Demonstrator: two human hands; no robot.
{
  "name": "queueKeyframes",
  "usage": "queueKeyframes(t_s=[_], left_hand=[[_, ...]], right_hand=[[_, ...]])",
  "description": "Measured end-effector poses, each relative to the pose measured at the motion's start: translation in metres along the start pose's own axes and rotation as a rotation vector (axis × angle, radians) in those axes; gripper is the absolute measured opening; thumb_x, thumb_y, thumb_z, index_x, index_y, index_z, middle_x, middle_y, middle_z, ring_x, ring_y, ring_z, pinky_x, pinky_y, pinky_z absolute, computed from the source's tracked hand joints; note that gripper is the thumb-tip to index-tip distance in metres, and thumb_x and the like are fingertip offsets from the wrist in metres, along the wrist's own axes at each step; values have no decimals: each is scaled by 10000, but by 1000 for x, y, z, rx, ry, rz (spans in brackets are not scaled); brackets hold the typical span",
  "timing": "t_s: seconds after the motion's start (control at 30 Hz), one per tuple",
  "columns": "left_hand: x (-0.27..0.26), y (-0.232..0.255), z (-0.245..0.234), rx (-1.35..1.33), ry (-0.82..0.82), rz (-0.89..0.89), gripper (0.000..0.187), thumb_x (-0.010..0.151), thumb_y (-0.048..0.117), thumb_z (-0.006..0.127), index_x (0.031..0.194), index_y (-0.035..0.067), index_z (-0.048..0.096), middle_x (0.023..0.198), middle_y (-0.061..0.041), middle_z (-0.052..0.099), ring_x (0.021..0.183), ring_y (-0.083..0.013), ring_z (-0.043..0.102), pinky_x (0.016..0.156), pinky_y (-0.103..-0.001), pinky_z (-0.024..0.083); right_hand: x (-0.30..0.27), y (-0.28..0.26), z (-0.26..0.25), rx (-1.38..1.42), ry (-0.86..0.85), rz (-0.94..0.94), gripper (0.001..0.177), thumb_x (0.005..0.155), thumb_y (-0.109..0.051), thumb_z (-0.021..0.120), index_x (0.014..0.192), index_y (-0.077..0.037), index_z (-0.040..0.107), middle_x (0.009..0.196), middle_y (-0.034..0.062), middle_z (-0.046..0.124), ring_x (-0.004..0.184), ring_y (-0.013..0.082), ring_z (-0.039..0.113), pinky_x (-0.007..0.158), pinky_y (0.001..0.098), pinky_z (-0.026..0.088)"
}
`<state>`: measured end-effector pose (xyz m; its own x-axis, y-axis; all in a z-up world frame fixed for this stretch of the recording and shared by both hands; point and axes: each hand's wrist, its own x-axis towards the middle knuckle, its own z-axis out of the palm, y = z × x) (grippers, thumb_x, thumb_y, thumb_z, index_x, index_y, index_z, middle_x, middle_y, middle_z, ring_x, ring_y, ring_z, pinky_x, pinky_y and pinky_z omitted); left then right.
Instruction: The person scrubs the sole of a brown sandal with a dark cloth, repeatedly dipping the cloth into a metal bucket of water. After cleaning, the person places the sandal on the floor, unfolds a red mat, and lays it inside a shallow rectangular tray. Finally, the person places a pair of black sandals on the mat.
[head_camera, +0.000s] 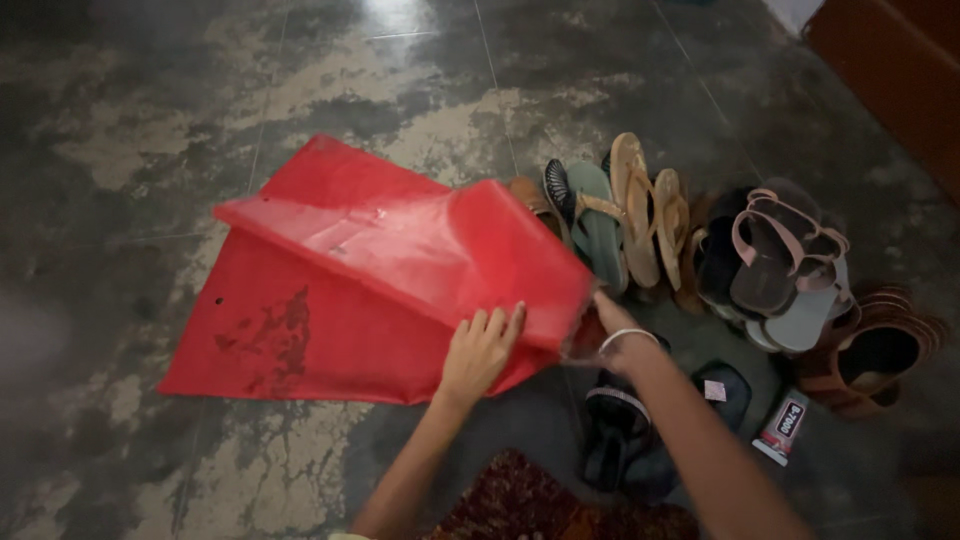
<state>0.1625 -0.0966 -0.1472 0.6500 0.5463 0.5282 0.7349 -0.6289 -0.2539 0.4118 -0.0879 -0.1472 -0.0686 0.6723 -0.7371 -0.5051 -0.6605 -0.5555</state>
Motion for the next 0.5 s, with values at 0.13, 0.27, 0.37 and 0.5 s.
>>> queueKeyframes(t_s=[0.13, 0.27, 0.37, 0.5], left_hand=[[-1, 21, 22, -33, 27, -72, 573, 881, 206, 538, 1441, 87, 540, 1111, -92, 596, 938, -243, 556, 753, -374, 462], [13, 34, 36, -49, -89, -123, 537, 885, 201, 543, 1409, 82, 559, 1122, -91, 588, 968, -254, 557, 777, -400, 462], [18, 34, 30, -82, -94, -104, 533, 896, 202, 555, 1410, 63, 573, 1159, -96, 586, 1000, -258, 557, 814, -402, 466], [1, -2, 8, -392, -91, 30, 463, 912, 329, 611, 1289, 61, 630, 1077, -122, 606, 1004, -291, 580, 900, -493, 467]], right_hand=[[-48, 1, 18, 108, -27, 55, 720, 887, -754, 469, 1137, -94, 612, 957, 148, 560, 877, 361, 590, 902, 723, 526], [-60, -3, 28, 121, -34, 13, 728, 850, -682, 498, 1288, -109, 591, 1305, 156, 623, 1133, 431, 625, 922, 686, 490], [-45, 0, 23, -13, -99, -59, 532, 885, -313, 637, 1328, -28, 562, 1382, 182, 588, 1213, 419, 618, 946, 653, 517], [-22, 3, 13, -123, -136, -77, 432, 905, -32, 626, 1310, 93, 541, 1375, 245, 579, 1212, 407, 617, 919, 616, 536]])
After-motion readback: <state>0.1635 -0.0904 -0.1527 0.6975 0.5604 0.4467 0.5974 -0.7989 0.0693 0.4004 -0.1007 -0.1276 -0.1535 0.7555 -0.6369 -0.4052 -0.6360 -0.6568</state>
